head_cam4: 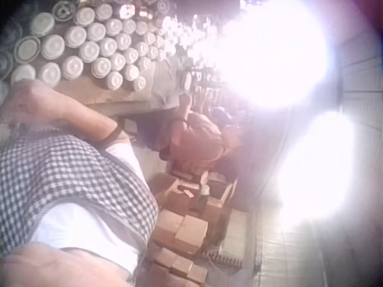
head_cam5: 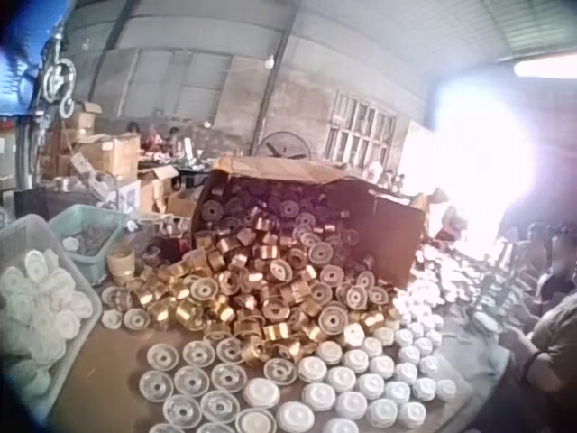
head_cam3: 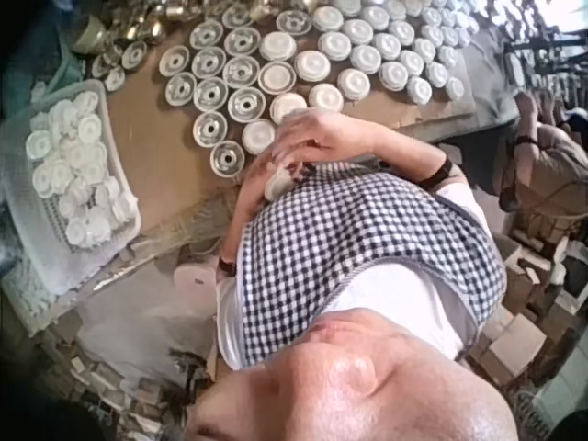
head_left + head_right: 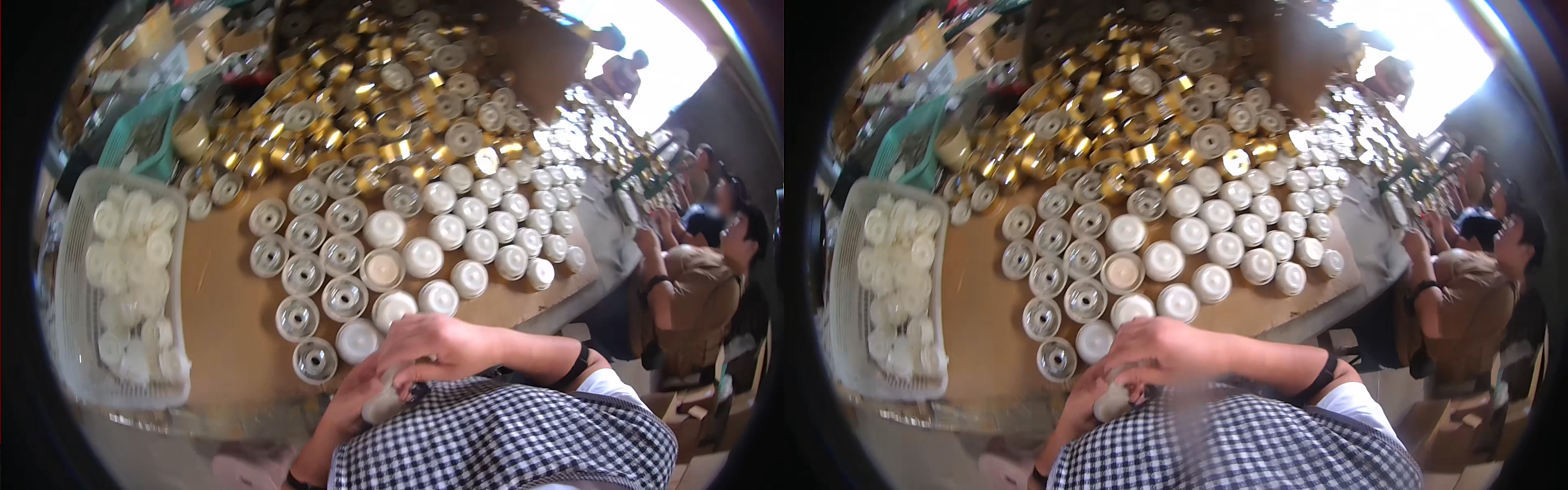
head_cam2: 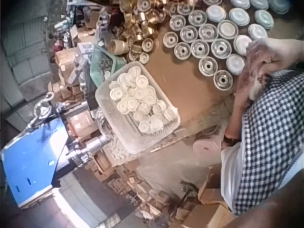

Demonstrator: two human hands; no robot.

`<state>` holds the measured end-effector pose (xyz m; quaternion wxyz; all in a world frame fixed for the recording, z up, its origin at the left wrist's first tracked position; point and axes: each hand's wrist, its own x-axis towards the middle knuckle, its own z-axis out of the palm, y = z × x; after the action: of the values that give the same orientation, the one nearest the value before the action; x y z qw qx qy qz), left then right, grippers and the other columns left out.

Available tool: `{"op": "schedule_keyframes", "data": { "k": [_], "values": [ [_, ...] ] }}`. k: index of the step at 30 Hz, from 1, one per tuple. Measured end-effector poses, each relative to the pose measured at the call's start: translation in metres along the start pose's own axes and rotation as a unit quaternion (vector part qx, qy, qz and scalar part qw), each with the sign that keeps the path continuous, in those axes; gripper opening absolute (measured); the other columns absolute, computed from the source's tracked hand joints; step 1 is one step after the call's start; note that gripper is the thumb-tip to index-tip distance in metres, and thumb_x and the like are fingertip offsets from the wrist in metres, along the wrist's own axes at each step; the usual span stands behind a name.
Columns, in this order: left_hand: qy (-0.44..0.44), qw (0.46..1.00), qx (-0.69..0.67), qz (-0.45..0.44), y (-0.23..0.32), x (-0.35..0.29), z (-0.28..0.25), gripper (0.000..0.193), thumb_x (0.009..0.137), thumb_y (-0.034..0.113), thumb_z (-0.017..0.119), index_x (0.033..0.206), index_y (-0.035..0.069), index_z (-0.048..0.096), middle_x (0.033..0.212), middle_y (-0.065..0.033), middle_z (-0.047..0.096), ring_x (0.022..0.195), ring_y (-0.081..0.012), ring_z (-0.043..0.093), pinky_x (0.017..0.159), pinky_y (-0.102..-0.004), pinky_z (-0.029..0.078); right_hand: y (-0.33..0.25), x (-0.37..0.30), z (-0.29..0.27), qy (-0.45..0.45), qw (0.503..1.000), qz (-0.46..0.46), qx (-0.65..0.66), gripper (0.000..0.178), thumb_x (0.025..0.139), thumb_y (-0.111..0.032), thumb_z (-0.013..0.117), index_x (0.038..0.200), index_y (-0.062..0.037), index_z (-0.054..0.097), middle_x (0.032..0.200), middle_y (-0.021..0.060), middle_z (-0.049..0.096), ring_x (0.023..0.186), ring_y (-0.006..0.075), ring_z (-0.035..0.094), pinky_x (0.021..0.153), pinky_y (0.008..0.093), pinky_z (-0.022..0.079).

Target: The recorder is shown at a workbench assembling small gold and white metal components into finished units, alongside several other workers.

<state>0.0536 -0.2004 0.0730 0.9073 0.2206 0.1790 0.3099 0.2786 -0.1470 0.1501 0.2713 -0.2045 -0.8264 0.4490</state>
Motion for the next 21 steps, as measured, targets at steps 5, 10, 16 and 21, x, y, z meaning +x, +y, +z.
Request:
{"op": "schedule_keyframes", "data": {
  "k": [5, 10, 16, 21],
  "values": [
    [0.060, 0.995, 0.069, 0.042, 0.002, 0.001, 0.012, 0.087, 0.085, 0.039, 0.072, 0.150, -0.005, 0.034, 0.128, -0.0187, 0.058, 0.109, -0.0270, 0.064, 0.094, -0.0392, 0.054, -0.010, -0.012, -0.001, -0.013, 0.999, 0.002, 0.036, 0.027, 0.084, -0.012, 0.080, 0.104, -0.0012, 0.065, 0.127, 0.0165, 0.065, 0.118, 0.0348, 0.060, 0.097, 0.0456, 0.048],
    [0.030, 0.997, 0.063, 0.044, 0.001, 0.004, 0.011, 0.086, 0.085, 0.038, 0.070, 0.149, -0.005, 0.033, 0.126, -0.0201, 0.058, 0.106, -0.0295, 0.065, 0.092, -0.0418, 0.054, -0.019, -0.020, 0.005, -0.008, 1.000, 0.023, -0.010, 0.031, 0.078, -0.008, 0.080, 0.100, -0.0017, 0.060, 0.135, 0.0174, 0.059, 0.124, 0.0362, 0.055, 0.101, 0.0458, 0.046],
    [0.073, 0.995, 0.027, 0.066, -0.003, 0.002, 0.006, 0.085, 0.085, 0.037, 0.068, 0.149, -0.005, 0.031, 0.123, -0.0218, 0.057, 0.101, -0.0327, 0.066, 0.089, -0.0452, 0.055, -0.020, -0.020, -0.006, 0.059, 0.990, 0.113, 0.056, 0.057, 0.080, -0.019, 0.087, 0.128, -0.0023, 0.063, 0.120, 0.0124, 0.067, 0.110, 0.0293, 0.063, 0.092, 0.0405, 0.052],
    [0.047, 0.994, -0.092, 0.047, 0.006, 0.011, 0.025, 0.064, 0.091, 0.027, 0.051, 0.150, 0.007, 0.037, 0.102, -0.0122, 0.053, 0.080, -0.0276, 0.053, 0.071, -0.0420, 0.046, -0.001, -0.019, -0.027, 0.176, 0.967, 0.169, 0.070, 0.046, 0.084, -0.016, 0.082, 0.126, -0.0042, 0.065, 0.114, 0.0078, 0.070, 0.100, 0.0184, 0.067, 0.086, 0.0329, 0.055]
  ]
}}
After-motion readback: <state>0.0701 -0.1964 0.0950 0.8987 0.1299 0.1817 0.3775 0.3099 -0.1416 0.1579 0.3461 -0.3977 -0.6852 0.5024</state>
